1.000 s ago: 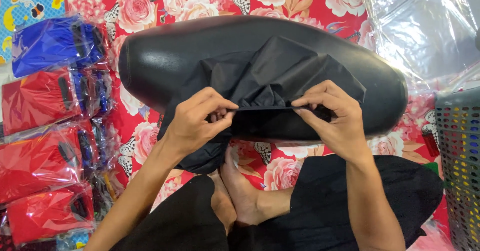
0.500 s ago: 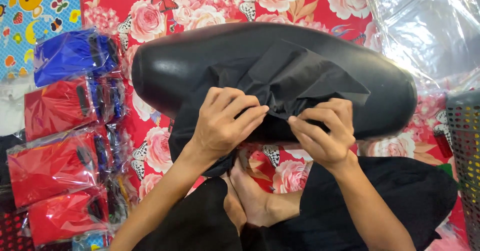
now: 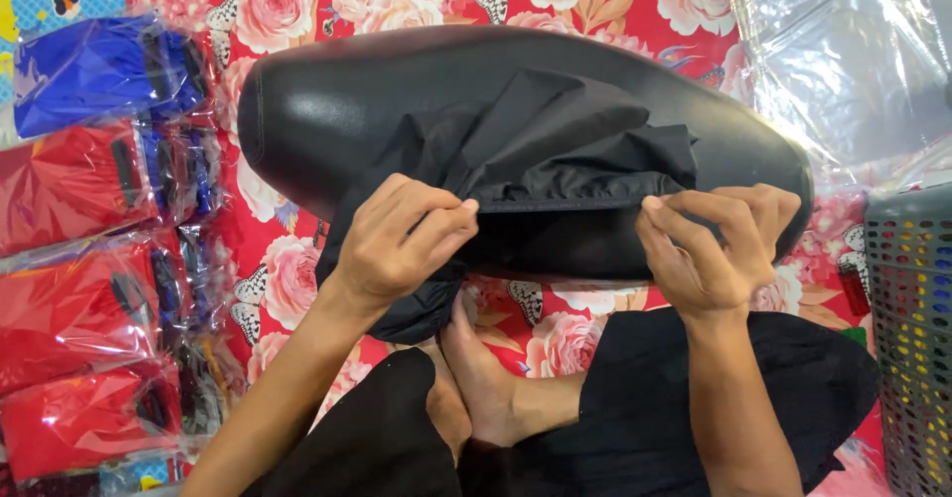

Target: Fitting a black elasticized fabric cover onto a motorcycle seat.

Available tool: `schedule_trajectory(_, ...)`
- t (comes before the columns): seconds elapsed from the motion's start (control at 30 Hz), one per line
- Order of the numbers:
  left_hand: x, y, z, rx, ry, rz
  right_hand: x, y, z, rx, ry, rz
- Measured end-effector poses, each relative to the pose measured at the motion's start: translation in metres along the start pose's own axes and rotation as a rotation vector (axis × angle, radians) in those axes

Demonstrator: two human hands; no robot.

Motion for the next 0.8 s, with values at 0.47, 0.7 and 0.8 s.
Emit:
schedule_trajectory(0.47, 0.006, 0.002, 0.004, 0.033, -0.062, -0.018, -0.004, -0.013, -0.019, -0.021, 0.042, -0.020)
schedule_trajectory(0.7, 0.003, 0.002, 0.002, 0.054, -0.038, -0.013, -0.005, -0.009, -0.016, -0.002, 0.006, -0.058)
schedule_trajectory(0.8, 0.001, -0.001, 0.003, 0.102, -0.040, -0.023, -0.003, -0.006, -0.013, 0.028, -0.002, -0.075)
Point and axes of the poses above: each hand's wrist, its own x-axis towards the middle knuckle, its own y-axis out of the palm, z = x × y, the point moved 5 cm from there along x, towards the middle knuckle, and after that the axes turned 4 degrees about -z, right-handed, at the moved point
